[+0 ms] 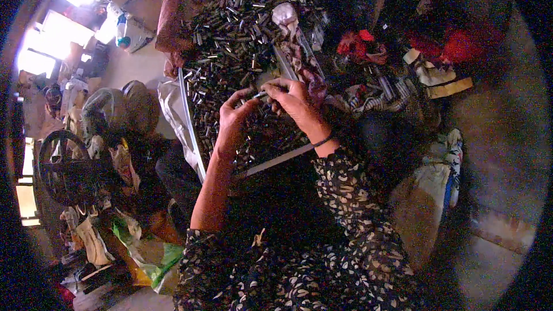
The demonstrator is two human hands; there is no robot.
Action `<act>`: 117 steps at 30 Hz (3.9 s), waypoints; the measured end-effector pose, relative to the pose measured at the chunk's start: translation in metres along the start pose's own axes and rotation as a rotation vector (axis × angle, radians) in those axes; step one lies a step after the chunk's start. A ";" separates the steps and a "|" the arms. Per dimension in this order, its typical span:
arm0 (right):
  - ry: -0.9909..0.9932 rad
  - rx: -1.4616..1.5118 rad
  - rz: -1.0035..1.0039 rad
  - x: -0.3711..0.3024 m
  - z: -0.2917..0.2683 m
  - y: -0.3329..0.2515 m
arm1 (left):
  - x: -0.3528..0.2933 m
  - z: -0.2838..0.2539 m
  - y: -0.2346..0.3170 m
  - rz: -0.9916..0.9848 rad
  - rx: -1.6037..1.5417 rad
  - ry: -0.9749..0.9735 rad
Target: The person sorts through small metal parts in a tray and fits components together by hand.
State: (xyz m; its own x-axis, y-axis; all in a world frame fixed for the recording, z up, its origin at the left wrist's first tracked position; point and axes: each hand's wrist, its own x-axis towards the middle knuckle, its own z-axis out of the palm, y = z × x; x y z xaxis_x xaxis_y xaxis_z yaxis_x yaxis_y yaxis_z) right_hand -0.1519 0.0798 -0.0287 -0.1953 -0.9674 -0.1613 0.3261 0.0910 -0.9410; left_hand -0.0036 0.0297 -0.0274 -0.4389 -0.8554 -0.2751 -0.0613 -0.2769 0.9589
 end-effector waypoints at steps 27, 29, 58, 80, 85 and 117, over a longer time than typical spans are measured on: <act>0.035 -0.390 -0.294 -0.010 0.002 0.005 | -0.004 -0.003 -0.002 -0.095 -0.134 -0.139; 0.036 -0.390 -0.293 -0.010 0.001 0.004 | -0.002 -0.004 -0.004 -0.093 -0.143 -0.143; 0.097 -0.381 -0.299 -0.008 0.006 0.014 | 0.000 -0.007 -0.009 -0.158 -0.300 -0.149; 0.034 -0.308 -0.126 -0.004 0.000 -0.001 | -0.003 -0.005 0.003 -0.154 -0.261 -0.080; 0.007 -0.311 -0.170 -0.005 0.002 -0.004 | -0.001 -0.011 -0.003 -0.107 -0.175 -0.098; 0.448 -0.755 -0.666 -0.080 -0.040 -0.067 | -0.020 0.025 0.029 -0.146 0.202 -0.278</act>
State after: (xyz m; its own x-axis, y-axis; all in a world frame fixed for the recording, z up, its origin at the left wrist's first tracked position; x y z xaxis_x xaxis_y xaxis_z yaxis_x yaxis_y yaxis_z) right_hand -0.1949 0.1602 0.0356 -0.4895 -0.7168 0.4966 -0.5890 -0.1482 -0.7944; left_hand -0.0185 0.0497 0.0075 -0.6375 -0.6540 -0.4072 -0.3045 -0.2716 0.9130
